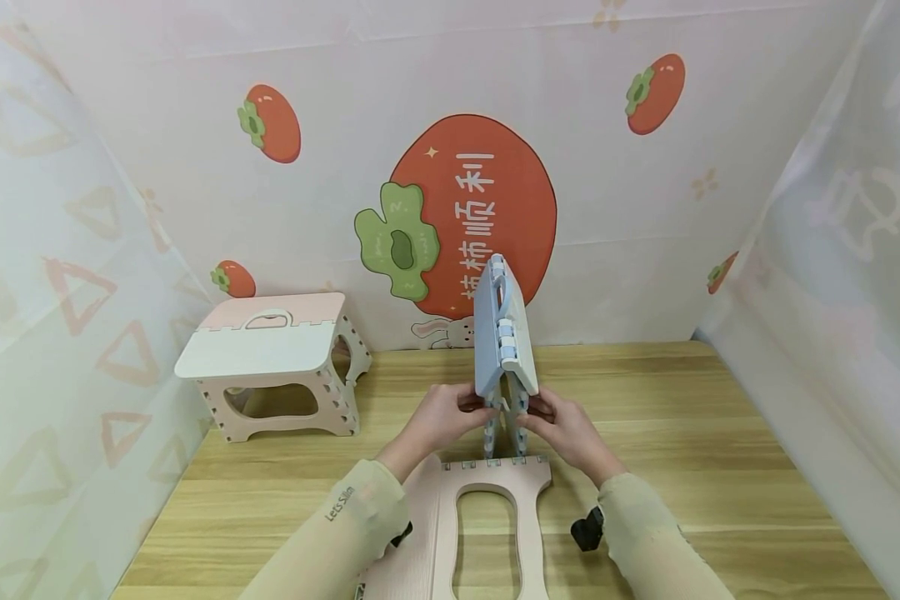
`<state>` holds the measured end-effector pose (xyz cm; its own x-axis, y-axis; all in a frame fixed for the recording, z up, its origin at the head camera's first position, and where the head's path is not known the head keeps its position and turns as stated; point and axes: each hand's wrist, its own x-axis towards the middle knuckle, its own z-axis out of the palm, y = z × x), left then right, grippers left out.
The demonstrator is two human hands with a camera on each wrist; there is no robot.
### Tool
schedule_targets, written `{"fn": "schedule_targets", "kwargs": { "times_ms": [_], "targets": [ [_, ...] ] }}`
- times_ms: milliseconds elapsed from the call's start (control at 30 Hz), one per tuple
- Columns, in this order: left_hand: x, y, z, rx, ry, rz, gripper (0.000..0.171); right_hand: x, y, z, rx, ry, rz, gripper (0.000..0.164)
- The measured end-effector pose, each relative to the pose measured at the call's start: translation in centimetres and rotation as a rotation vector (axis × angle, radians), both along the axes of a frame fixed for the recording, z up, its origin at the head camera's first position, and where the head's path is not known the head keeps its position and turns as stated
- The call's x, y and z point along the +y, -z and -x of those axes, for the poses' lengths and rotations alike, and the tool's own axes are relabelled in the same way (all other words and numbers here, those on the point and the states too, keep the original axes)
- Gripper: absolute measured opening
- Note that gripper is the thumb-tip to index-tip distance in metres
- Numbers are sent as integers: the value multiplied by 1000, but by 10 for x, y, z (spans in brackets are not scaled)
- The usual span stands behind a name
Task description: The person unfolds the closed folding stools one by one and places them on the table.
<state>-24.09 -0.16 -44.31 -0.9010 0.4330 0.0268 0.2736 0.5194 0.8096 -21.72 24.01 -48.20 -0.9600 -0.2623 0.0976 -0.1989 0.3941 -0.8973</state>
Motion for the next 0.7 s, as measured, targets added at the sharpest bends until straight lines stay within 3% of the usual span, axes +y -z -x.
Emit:
{"fn": "schedule_targets", "kwargs": {
  "times_ms": [700],
  "targets": [
    [-3,1,1,25,9,8,35,0,1,0,4,-2,-3,58]
  ]
}}
